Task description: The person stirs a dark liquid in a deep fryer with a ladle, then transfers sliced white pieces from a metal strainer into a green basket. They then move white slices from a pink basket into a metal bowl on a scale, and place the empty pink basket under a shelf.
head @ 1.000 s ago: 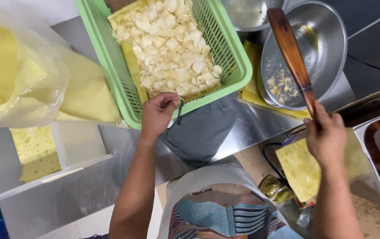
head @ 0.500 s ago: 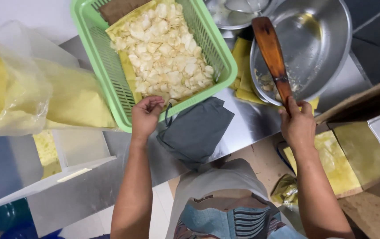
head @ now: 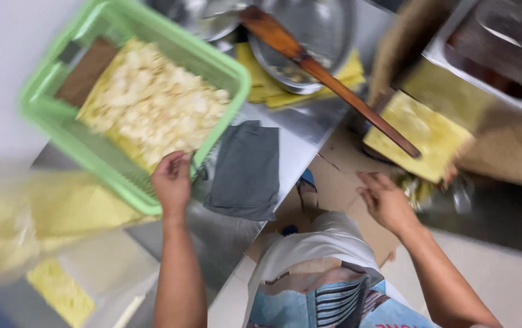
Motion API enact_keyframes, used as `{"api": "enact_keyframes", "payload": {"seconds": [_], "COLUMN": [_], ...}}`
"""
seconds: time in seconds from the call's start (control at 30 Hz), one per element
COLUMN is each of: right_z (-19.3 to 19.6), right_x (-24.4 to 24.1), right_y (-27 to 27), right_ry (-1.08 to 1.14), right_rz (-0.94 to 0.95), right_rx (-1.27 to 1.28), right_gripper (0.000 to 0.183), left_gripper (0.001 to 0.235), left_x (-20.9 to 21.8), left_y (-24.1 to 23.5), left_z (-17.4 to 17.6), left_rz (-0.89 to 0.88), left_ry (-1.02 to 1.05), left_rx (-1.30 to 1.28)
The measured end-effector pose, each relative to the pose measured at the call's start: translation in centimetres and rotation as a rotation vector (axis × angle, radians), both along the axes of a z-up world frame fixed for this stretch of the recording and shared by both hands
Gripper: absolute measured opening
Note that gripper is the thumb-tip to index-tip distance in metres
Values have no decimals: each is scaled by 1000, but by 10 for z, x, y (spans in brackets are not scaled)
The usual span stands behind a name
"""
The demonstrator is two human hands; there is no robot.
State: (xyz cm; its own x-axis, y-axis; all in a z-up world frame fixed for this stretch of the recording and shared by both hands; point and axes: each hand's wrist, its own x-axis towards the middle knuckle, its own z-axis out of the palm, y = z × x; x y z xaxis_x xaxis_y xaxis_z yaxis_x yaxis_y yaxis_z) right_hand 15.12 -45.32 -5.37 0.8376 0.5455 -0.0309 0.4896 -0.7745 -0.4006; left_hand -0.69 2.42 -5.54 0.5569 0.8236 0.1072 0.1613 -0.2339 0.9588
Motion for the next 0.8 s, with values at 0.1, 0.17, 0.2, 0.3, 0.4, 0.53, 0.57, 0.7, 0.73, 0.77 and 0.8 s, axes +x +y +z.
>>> {"api": "enact_keyframes", "payload": {"seconds": [0.1, 0.17, 0.2, 0.3, 0.4, 0.53, 0.57, 0.7, 0.73, 0.77, 0.8], "right_z": [-25, -64, -80, -181, -236, -173, -149, -228, -231, -234, -237], "right_x": [-68, -115, -139, -234, -331, -417, -430, -524, -530, -536, -541], "right_y": [-31, -72, -92, -194, -298, -326, -320, -352, -347, -347, -347], "right_ry": [353, 434, 507, 660, 670, 819, 915, 984, 986, 1008, 1019], "right_rz": [-131, -247, -303, -576, -918, -1431, -1597, -1600, -1651, -1650, -1644], "right_rx": [-142, -240, -342, -278, -209, -105, 7, 11, 34, 183, 333], "right_gripper": [60, 64, 69, 73, 88, 91, 85, 95, 95, 94, 93], "left_gripper": [21, 24, 28, 30, 21, 24, 24, 22, 22, 19, 32], "left_x": [-4, -2, -2, -7, -8, -10, -15, -45, -50, -59, -69], "left_y": [-3, 5, 8, 26, 5, -108, -136, -296, -329, -363, -398], "left_z": [2, -6, -8, -14, 9, 2, -26, -76, -104, -131, -158], "left_rz": [-1, -53, -45, -84, -47, -195, -285, -1064, -1117, -1406, -1684], "left_ry": [-36, -49, -72, -133, -146, -165, -63, 301, 289, 423, 569], "left_rx": [122, 197, 276, 396, 748, 1039, 898, 368, 373, 180, -23]}}
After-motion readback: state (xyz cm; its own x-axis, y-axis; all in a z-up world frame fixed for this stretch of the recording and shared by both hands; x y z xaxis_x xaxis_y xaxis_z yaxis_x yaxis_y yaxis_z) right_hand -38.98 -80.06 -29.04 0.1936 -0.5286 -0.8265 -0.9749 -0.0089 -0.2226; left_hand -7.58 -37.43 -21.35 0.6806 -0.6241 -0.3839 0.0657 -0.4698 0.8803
